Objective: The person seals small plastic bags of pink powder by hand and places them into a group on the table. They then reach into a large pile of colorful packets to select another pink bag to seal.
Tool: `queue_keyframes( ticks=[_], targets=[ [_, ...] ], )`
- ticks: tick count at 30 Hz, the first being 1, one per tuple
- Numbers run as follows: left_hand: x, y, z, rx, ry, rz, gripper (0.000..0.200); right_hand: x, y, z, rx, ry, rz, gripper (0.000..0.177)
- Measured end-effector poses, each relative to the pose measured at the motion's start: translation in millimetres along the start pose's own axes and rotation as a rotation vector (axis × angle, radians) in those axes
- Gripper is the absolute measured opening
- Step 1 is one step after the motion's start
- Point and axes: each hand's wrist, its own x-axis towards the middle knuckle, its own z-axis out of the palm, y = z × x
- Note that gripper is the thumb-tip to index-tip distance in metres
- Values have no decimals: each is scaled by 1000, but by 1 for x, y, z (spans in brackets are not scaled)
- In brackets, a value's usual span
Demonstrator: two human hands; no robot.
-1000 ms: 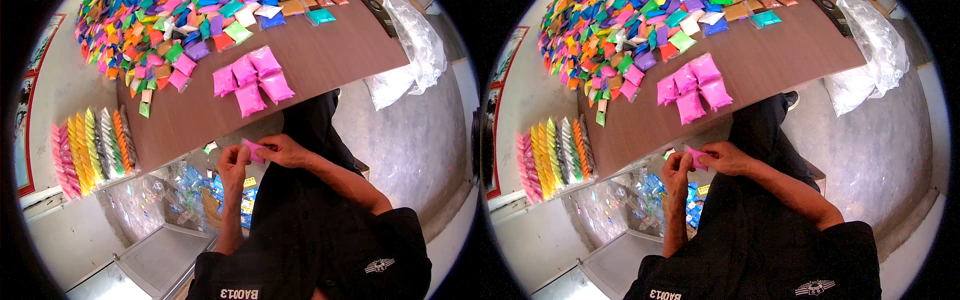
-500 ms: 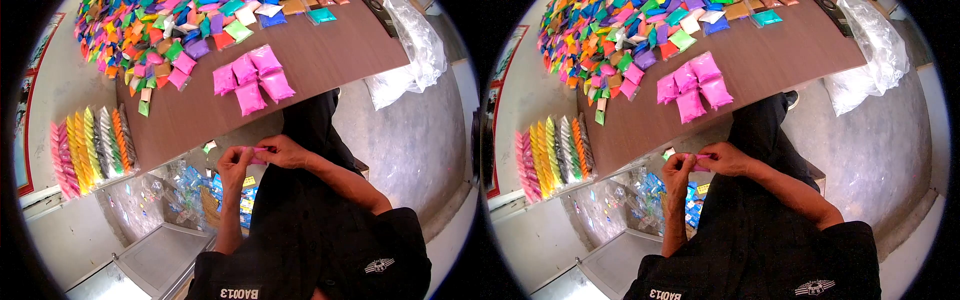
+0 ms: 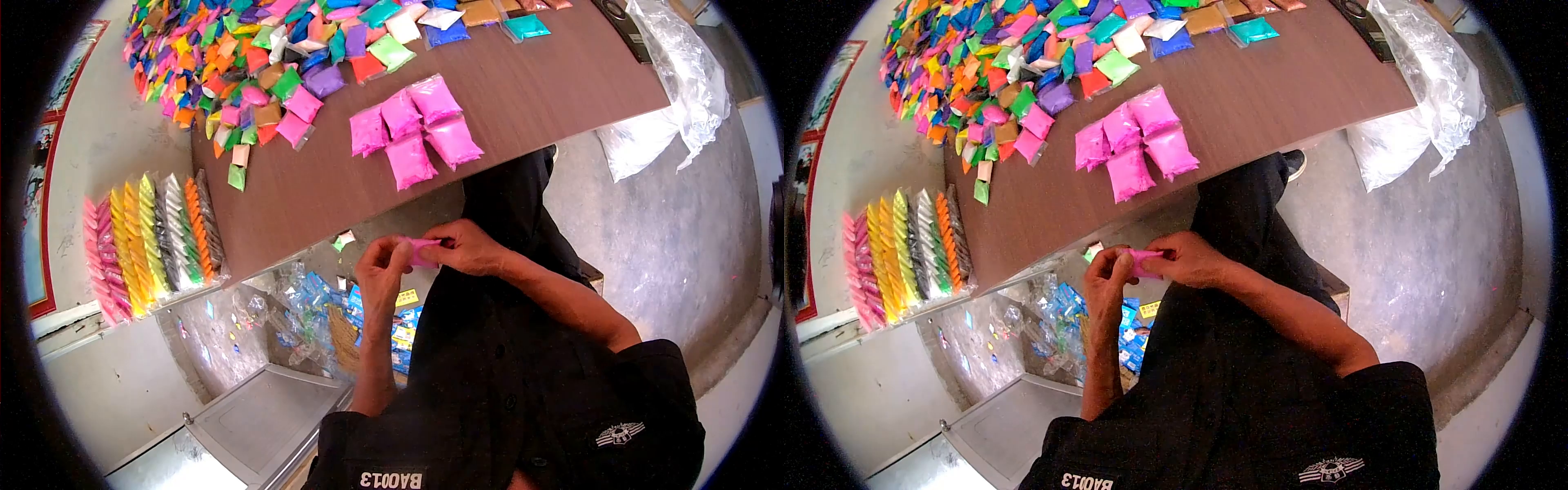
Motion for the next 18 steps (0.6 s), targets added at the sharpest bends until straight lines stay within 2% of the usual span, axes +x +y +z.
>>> queue_keyframes(
  ticks=[2,5,8,12,18],
  targets=[
    [-2,2,-2,125,-82,-43,24,2,9,1,16,17,-45,28],
    [-2,-7,1,-8,-76,23,21,2,9,1,-2,37,-100,28],
    [-1,-8,-6,60,-115,67,22,2,5,3,-24,29,-105,27],
    [-2,-4,-10,87,-95,82,23,3,1,5,79,-8,-78,27],
    [-8,-1,-5,51,-47,18,21,1,4,7,9,47,-121,23]
  ],
)
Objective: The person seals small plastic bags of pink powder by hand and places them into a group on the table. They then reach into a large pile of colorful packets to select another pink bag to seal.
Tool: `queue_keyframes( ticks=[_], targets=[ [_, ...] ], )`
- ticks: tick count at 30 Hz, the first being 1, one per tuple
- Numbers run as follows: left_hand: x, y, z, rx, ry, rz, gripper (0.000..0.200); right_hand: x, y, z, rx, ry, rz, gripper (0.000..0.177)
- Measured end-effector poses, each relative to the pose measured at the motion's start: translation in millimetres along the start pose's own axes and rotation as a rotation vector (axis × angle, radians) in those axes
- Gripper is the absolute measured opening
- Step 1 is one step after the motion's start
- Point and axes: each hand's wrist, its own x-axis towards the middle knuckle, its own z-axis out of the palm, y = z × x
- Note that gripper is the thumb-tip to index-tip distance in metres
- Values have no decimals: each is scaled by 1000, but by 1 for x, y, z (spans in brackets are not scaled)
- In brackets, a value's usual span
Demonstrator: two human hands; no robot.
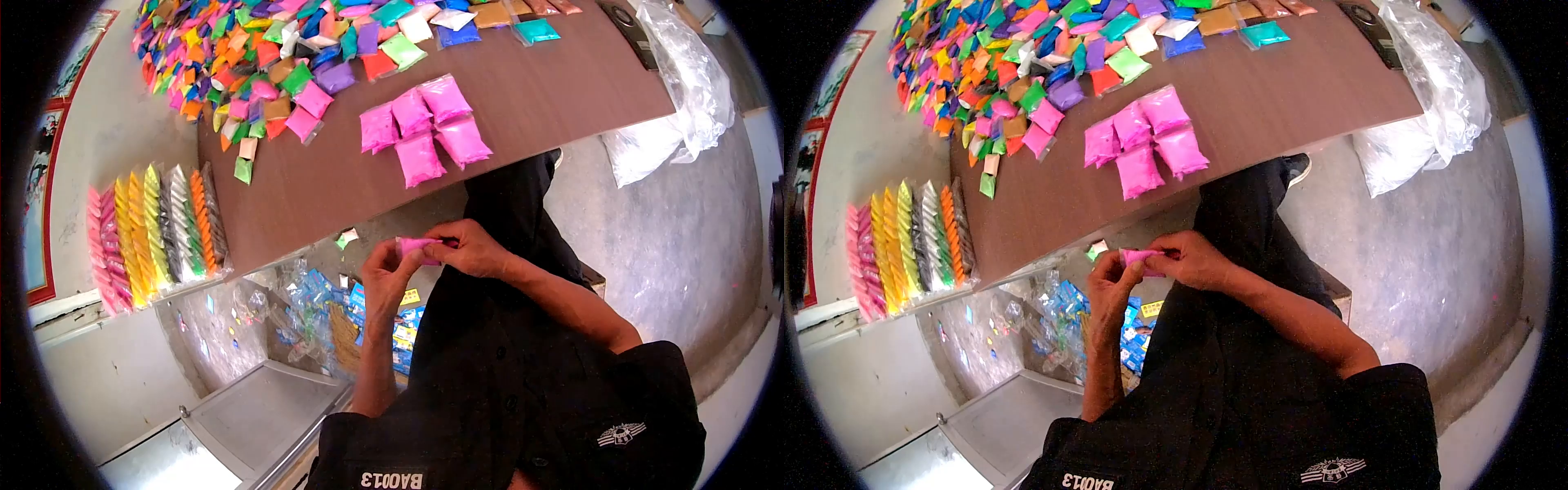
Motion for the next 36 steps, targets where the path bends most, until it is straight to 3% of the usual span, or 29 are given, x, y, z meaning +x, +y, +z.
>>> queue_keyframes(
  ticks=[4,12,21,27,36],
  targets=[
    [0,-8,-6,-23,-23,24,18,0,2,9,-65,47,-131,23],
    [-3,-7,-16,-4,20,30,16,6,-14,17,-22,-9,-15,25],
    [-9,-7,-25,-77,39,-90,19,12,-5,30,-90,0,-40,28],
    [-8,-14,-30,-93,115,-17,13,17,-14,39,-131,-25,10,30],
    [-5,-25,-36,-134,22,-88,21,19,-6,39,-82,9,79,26]
  ],
)
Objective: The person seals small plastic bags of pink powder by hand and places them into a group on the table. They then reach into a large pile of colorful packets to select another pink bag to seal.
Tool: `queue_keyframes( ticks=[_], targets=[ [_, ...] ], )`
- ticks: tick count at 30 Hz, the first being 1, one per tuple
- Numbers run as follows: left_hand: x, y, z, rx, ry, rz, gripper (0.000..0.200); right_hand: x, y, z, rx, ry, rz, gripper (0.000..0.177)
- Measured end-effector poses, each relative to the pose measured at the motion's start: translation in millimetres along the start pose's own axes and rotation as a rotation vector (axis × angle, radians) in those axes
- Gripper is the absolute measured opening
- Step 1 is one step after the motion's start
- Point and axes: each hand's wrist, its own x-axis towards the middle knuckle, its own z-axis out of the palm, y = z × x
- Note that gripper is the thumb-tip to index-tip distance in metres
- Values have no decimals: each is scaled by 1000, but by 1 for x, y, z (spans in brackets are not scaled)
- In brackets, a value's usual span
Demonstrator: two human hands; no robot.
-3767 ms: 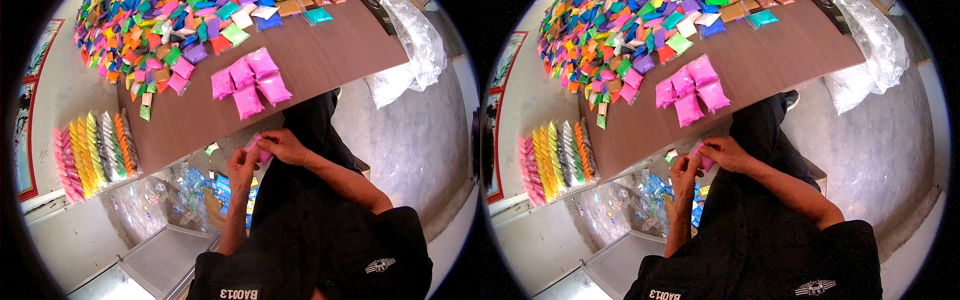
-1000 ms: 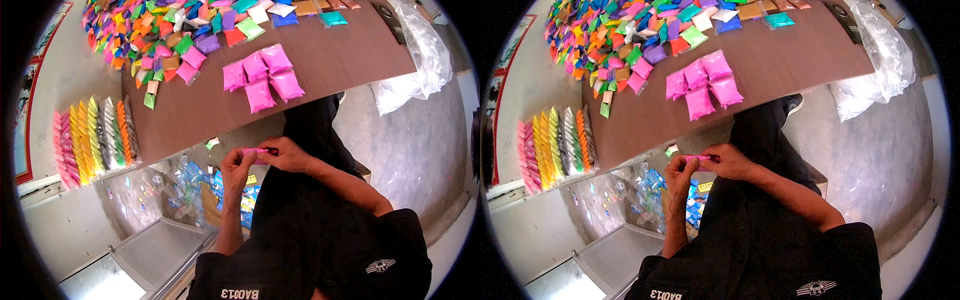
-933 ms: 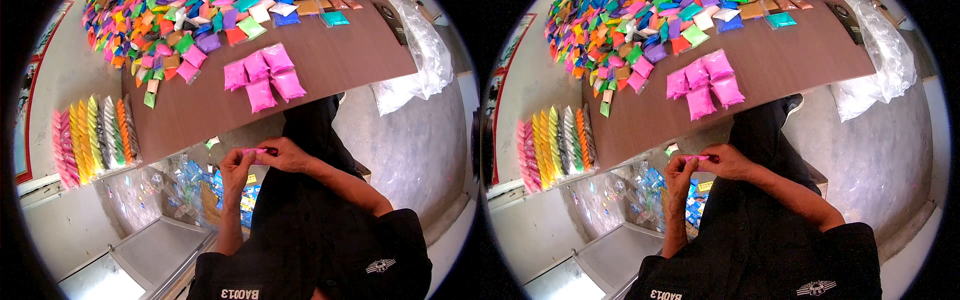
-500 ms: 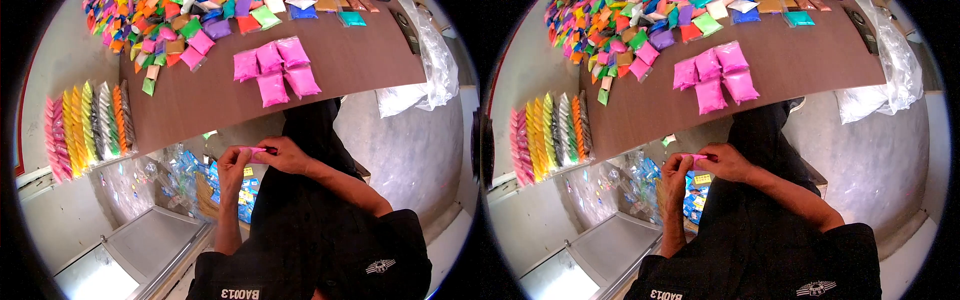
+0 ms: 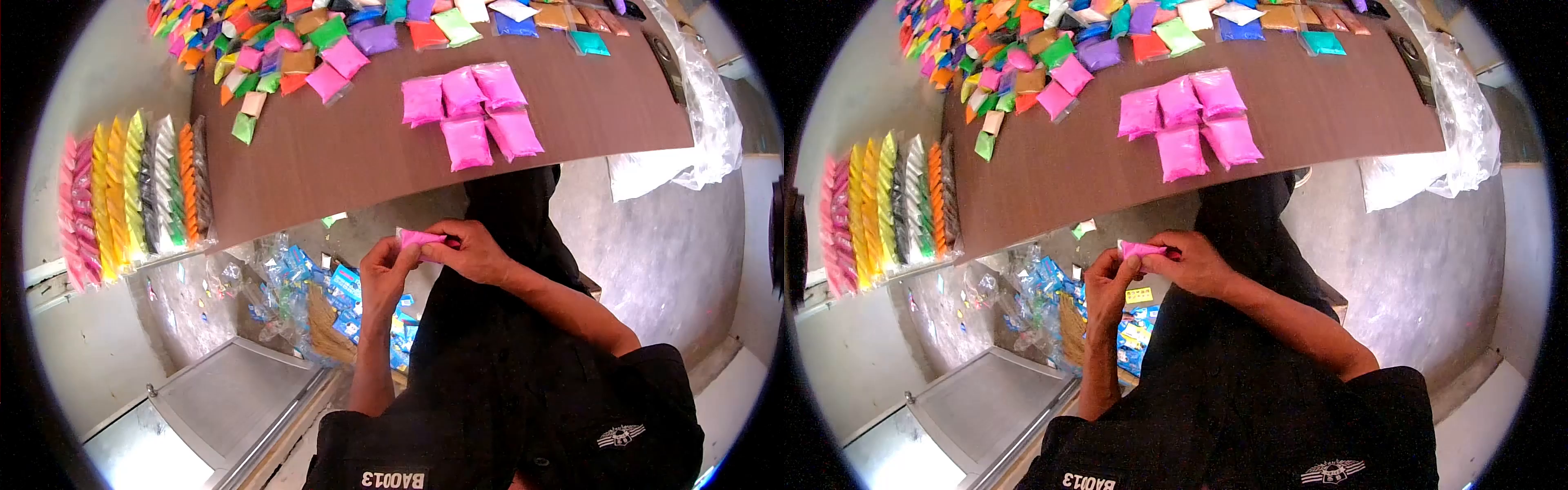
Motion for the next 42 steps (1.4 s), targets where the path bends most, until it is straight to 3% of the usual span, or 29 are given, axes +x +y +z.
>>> queue_keyframes(
  ticks=[9,12,14,18,22,27,36,42],
  targets=[
    [-3,-9,-13,52,-25,49,21,-1,-1,3,6,-45,7,23],
    [-5,-11,-5,21,-25,26,22,-2,1,2,4,7,-37,23],
    [-6,-7,5,-173,48,9,16,-2,5,3,17,30,-38,22],
    [1,-18,0,-164,49,15,16,1,7,3,22,27,-14,24],
    [6,-20,-15,-75,-34,58,17,6,8,8,-3,-41,30,28],
    [7,-24,-17,-60,-89,49,17,8,0,10,-100,34,27,29],
    [6,-32,-10,-247,50,-53,20,16,17,21,-19,129,-4,22],
    [7,-26,-22,-109,-80,-8,16,14,10,21,-103,107,-4,21]
  ],
)
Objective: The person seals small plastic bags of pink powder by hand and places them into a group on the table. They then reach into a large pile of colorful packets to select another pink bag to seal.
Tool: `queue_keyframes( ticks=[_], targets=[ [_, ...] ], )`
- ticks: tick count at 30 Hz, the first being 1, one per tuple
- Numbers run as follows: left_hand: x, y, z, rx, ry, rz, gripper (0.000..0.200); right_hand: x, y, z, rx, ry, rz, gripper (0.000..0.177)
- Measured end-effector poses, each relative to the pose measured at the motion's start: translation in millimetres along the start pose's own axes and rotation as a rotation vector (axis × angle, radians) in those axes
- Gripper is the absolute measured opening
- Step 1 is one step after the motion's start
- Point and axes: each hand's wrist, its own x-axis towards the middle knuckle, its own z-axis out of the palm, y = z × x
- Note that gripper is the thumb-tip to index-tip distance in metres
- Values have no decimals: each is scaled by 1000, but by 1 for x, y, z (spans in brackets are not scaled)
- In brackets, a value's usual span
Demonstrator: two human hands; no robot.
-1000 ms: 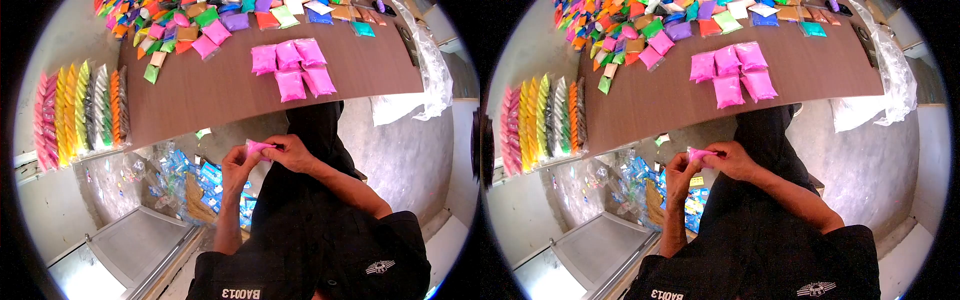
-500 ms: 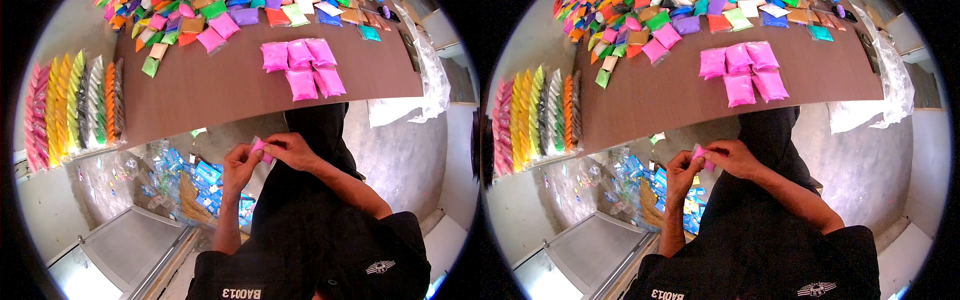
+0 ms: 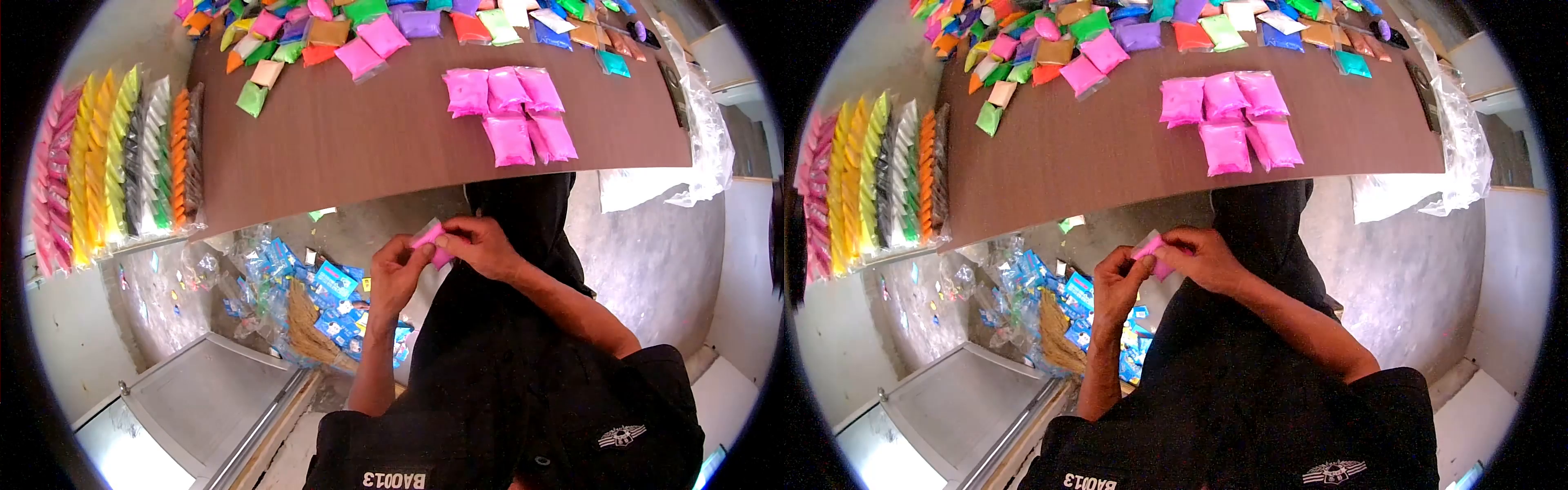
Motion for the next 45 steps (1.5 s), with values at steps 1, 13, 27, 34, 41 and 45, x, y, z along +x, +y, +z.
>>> queue_keyframes(
  ticks=[1,13,27,34,41,45],
  targets=[
    [0,-3,1,-17,13,-14,17,0,1,0,3,1,-2,21],
    [-7,4,24,-59,36,23,22,-1,1,-4,244,3,-5,20],
    [-14,20,45,157,98,59,20,-8,9,-22,223,-62,-45,17],
    [-16,20,56,189,130,41,22,-14,13,-26,329,-39,-67,18],
    [-17,26,65,126,196,105,20,-14,13,-28,305,7,-160,20],
    [-18,38,67,255,176,107,22,-16,11,-30,368,-11,-137,21]
  ],
)
